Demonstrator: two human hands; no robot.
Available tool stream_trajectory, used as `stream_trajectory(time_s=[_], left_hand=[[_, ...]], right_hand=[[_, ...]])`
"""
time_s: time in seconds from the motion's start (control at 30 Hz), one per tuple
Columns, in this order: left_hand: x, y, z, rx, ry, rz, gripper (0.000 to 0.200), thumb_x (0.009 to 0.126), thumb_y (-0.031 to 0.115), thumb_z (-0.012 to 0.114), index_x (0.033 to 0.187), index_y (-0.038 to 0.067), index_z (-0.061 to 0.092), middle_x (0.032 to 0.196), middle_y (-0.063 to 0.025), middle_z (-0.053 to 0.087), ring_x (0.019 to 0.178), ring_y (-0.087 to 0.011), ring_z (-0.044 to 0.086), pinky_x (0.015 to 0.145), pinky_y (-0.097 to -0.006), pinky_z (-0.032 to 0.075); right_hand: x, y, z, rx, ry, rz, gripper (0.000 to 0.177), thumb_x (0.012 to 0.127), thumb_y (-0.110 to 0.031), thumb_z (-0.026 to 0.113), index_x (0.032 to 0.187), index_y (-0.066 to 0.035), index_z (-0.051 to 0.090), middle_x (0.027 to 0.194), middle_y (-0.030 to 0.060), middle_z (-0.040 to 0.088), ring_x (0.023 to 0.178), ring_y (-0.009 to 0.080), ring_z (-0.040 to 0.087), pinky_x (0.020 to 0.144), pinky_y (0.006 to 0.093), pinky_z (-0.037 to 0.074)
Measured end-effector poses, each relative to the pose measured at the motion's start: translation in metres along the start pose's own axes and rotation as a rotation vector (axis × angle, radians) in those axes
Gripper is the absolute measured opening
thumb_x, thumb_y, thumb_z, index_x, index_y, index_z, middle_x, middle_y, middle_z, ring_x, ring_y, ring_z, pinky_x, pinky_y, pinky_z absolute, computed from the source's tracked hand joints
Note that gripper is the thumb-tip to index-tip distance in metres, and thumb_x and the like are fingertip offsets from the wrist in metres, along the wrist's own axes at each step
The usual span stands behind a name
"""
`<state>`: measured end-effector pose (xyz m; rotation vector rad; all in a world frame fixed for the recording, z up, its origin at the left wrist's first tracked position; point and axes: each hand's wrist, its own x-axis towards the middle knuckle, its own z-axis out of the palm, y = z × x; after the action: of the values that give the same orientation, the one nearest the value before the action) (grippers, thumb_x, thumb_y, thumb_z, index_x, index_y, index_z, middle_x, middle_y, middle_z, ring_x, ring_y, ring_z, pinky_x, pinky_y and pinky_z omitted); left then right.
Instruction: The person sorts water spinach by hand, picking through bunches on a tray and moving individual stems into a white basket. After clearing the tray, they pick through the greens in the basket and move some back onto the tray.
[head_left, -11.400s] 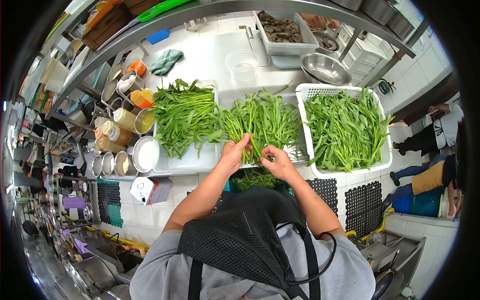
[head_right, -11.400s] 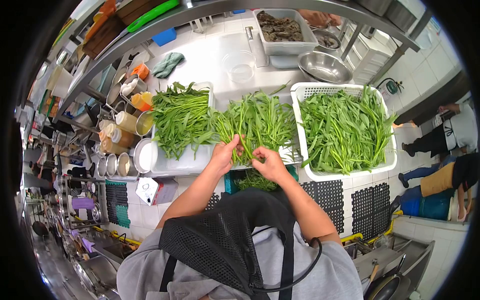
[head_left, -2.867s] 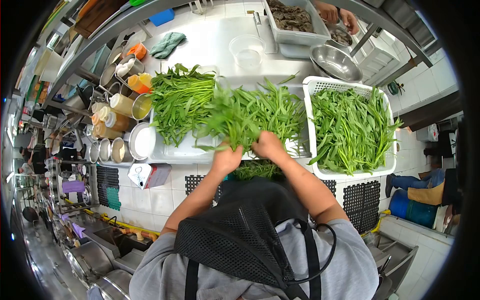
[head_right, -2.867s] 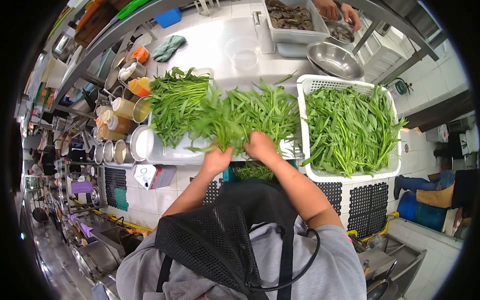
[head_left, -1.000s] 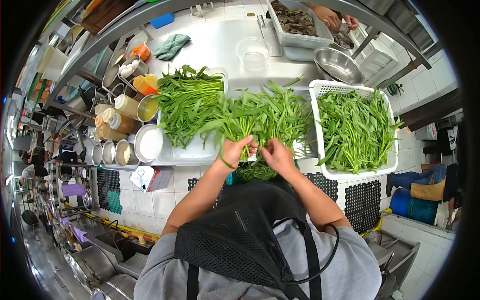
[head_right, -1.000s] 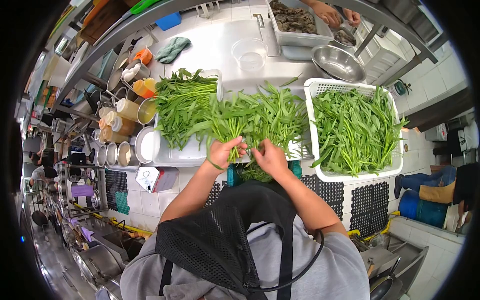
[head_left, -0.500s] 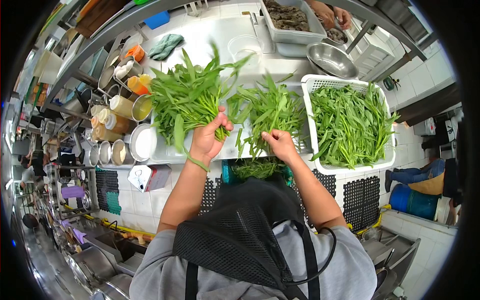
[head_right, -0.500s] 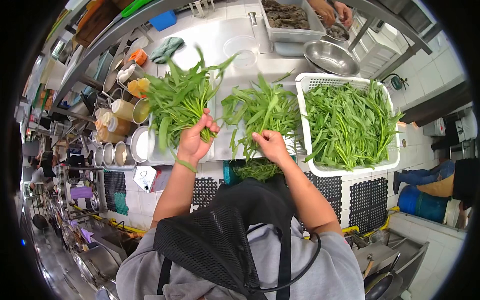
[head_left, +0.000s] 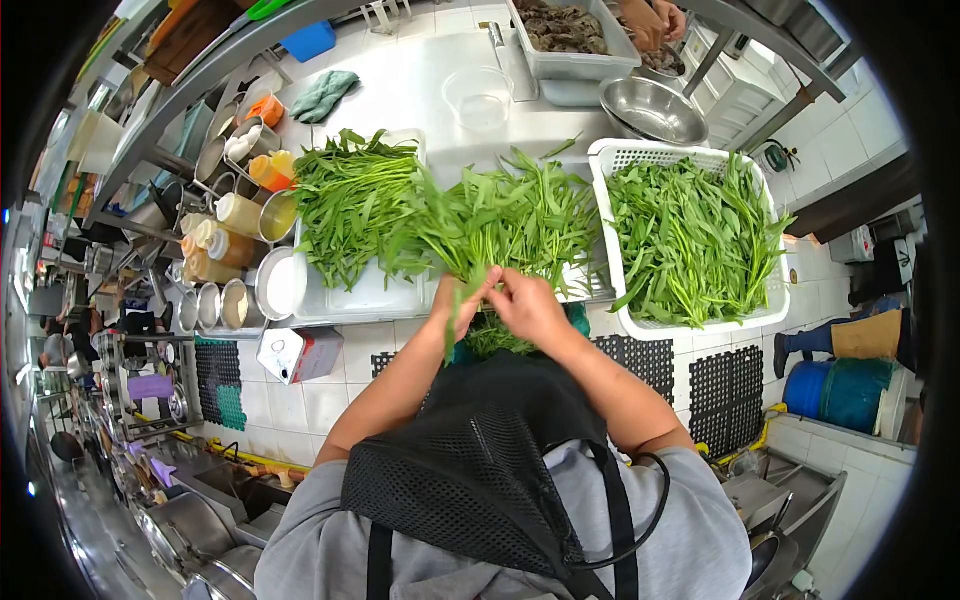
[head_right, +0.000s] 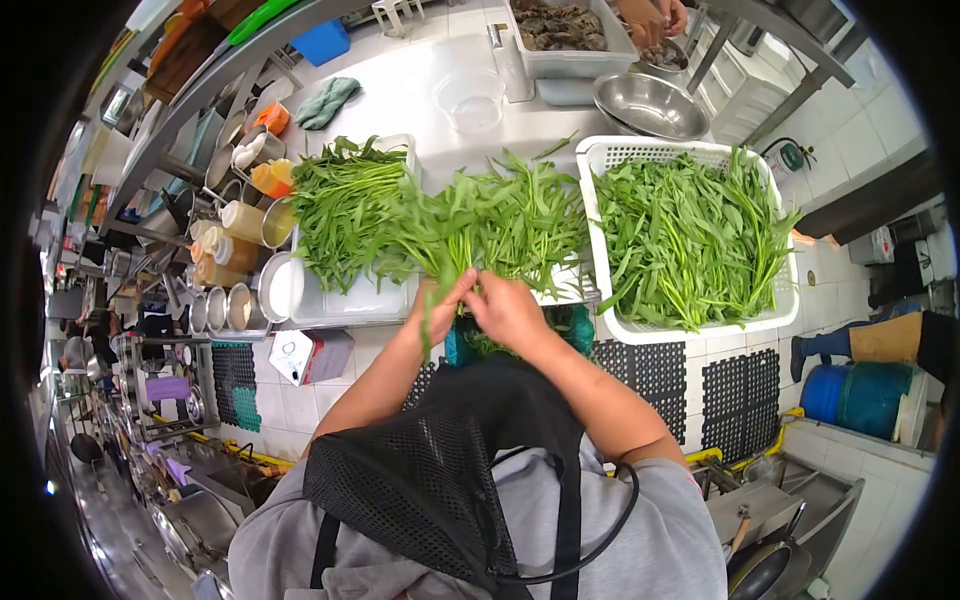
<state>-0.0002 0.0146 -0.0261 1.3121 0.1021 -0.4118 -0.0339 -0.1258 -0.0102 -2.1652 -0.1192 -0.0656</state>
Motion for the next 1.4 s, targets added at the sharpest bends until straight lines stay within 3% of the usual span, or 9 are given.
stream_trajectory(time_s=[0.1,0.17,0.3,0.5,0.73,0.83,0.9,1.03,1.4], left_hand=[[0.01,0.001,-0.019,-0.107,-0.022,-0.133,0.026,0.086,0.011,0.066,0.108,0.001,0.058,0.095,-0.0082,0.063,0.076,-0.017,0.061,0.063,-0.0316,0.05],[0.009,0.02,-0.025,-0.178,0.089,-0.011,0.017,0.088,0.008,0.063,0.103,0.003,0.057,0.094,-0.0068,0.061,0.072,-0.0176,0.059,0.062,-0.0315,0.05],[-0.004,0.063,-0.04,-0.346,0.107,-0.084,0.012,0.094,0.017,0.056,0.098,0.006,0.055,0.087,-0.0049,0.058,0.071,-0.0161,0.056,0.061,-0.031,0.047],[-0.015,0.05,-0.057,-0.63,-0.198,-0.078,0.021,0.095,0.02,0.055,0.109,0.005,0.051,0.076,-0.0001,0.048,0.065,-0.0119,0.044,0.068,-0.0285,0.04],[-0.013,0.041,-0.071,-0.747,-0.242,-0.144,0.009,0.094,0.018,0.056,0.094,0.008,0.055,0.076,-0.0005,0.052,0.066,-0.0138,0.048,0.07,-0.0301,0.041],[-0.011,0.041,-0.06,-0.676,-0.194,-0.148,0.013,0.095,0.021,0.054,0.089,0.009,0.056,0.079,-0.001,0.056,0.073,-0.0153,0.052,0.073,-0.0327,0.045],[-0.004,0.039,-0.053,-0.65,-0.28,-0.175,0.014,0.095,0.021,0.053,0.089,0.009,0.056,0.08,-0.0005,0.056,0.076,-0.0154,0.052,0.073,-0.0327,0.045],[0.006,0.041,-0.036,-0.679,-0.178,-0.112,0.018,0.096,0.027,0.054,0.09,0.01,0.057,0.08,-0.0031,0.057,0.077,-0.0173,0.053,0.071,-0.0311,0.046],[0.041,0.025,-0.007,-0.649,-0.124,-0.181,0.017,0.092,0.02,0.062,0.098,0.005,0.059,0.088,-0.0058,0.061,0.079,-0.0173,0.059,0.071,-0.0324,0.049]], right_hand=[[-0.003,-0.004,0.001,-0.08,-0.057,-0.02,0.03,0.085,-0.03,0.065,0.083,-0.001,0.06,0.065,0.0182,0.062,0.058,0.039,0.059,0.053,0.0432,0.046],[0.003,0.0,-0.003,0.232,-0.082,0.148,0.027,0.086,-0.026,0.066,0.091,0.0,0.062,0.065,0.0157,0.062,0.055,0.0254,0.059,0.053,0.035,0.046],[0.021,0.033,0.013,-0.152,0.01,0.176,0.033,0.087,-0.034,0.062,0.083,-0.001,0.06,0.068,0.0185,0.064,0.065,0.037,0.064,0.061,0.0463,0.05],[0.039,0.056,0.041,-0.484,-0.048,0.211,0.032,0.079,-0.029,0.065,0.086,0.002,0.058,0.077,0.0243,0.065,0.077,0.0438,0.063,0.07,0.0517,0.051],[0.065,0.043,-0.007,-0.111,0.125,0.294,0.029,0.076,-0.025,0.063,0.084,0.003,0.059,0.077,0.0221,0.065,0.074,0.0367,0.064,0.069,0.0451,0.051],[0.066,-0.002,-0.053,0.521,0.057,0.34,0.017,0.091,-0.014,0.054,0.099,0.0,0.051,0.07,0.0092,0.063,0.048,0.0114,0.051,0.047,0.0268,0.044],[0.062,-0.018,-0.07,0.672,0.12,0.168,0.015,0.096,-0.012,0.048,0.105,0.0,0.048,0.072,0.0084,0.064,0.045,0.0075,0.047,0.043,0.0214,0.039],[0.046,-0.035,-0.078,0.723,0.183,0.106,0.015,0.097,-0.011,0.047,0.106,0.0,0.045,0.075,0.0094,0.065,0.046,0.0077,0.049,0.044,0.0214,0.04],[0.008,0.004,-0.04,0.78,-0.291,0.195,0.028,0.098,-0.013,0.047,0.123,-0.007,0.036,0.079,0.0069,0.064,0.056,0.0079,0.051,0.054,0.022,0.043]])
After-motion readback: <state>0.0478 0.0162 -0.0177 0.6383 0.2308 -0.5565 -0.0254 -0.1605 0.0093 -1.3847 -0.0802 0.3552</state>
